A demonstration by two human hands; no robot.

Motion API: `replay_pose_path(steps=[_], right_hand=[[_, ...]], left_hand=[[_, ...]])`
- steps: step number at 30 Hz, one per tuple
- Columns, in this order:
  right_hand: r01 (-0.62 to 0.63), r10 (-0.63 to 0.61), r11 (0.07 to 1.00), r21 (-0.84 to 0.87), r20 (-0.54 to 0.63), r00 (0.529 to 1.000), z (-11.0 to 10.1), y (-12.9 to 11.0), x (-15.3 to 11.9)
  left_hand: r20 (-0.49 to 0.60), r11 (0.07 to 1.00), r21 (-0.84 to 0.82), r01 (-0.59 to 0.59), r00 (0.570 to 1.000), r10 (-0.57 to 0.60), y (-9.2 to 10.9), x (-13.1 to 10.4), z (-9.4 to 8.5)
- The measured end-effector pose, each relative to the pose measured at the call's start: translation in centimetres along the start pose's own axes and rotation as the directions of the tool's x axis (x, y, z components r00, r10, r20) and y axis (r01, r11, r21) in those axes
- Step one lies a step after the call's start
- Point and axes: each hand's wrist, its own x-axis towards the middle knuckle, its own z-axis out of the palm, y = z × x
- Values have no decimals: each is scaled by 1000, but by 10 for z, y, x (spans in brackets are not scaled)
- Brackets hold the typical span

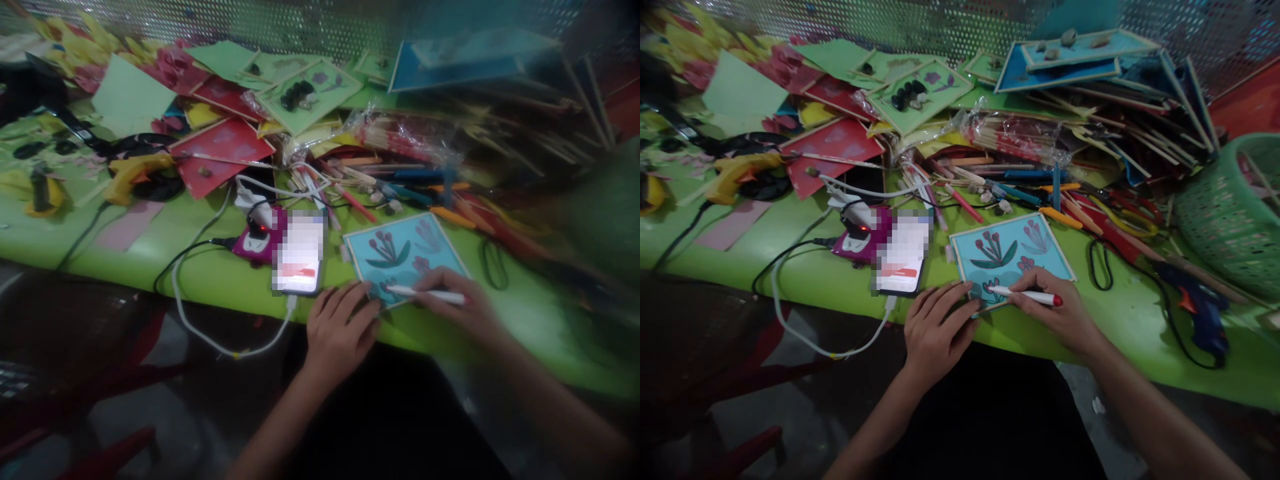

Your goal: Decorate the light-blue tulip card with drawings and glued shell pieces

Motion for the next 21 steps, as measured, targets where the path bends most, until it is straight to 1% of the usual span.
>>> replay_pose_path(steps=[6, 10, 13, 16, 21], right_hand=[[-24, 24, 1000, -10, -6, 1000, -3, 0, -1], [-15, 15, 1000, 5, 2, 1000, -2, -1, -2], [-11, 12, 999, 31, -27, 1000, -3, -2, -2], [-34, 35, 999, 33, -45, 998, -3, -3, -3], [-40, 40, 999, 30, -3, 999, -3, -1, -3]], left_hand=[[-11, 1000, 8, -4, 1000, 5, 0, 1, -1], [-15, 1000, 4, 0, 1000, 0, 1, 1, -1], [-10, 1000, 2, 2, 1000, -2, 1, 1, -1], [3, 1000, 5, -1, 1000, 1, 0, 1, -1], [-5, 1000, 0, 2, 1000, -2, -1, -1, 0]])
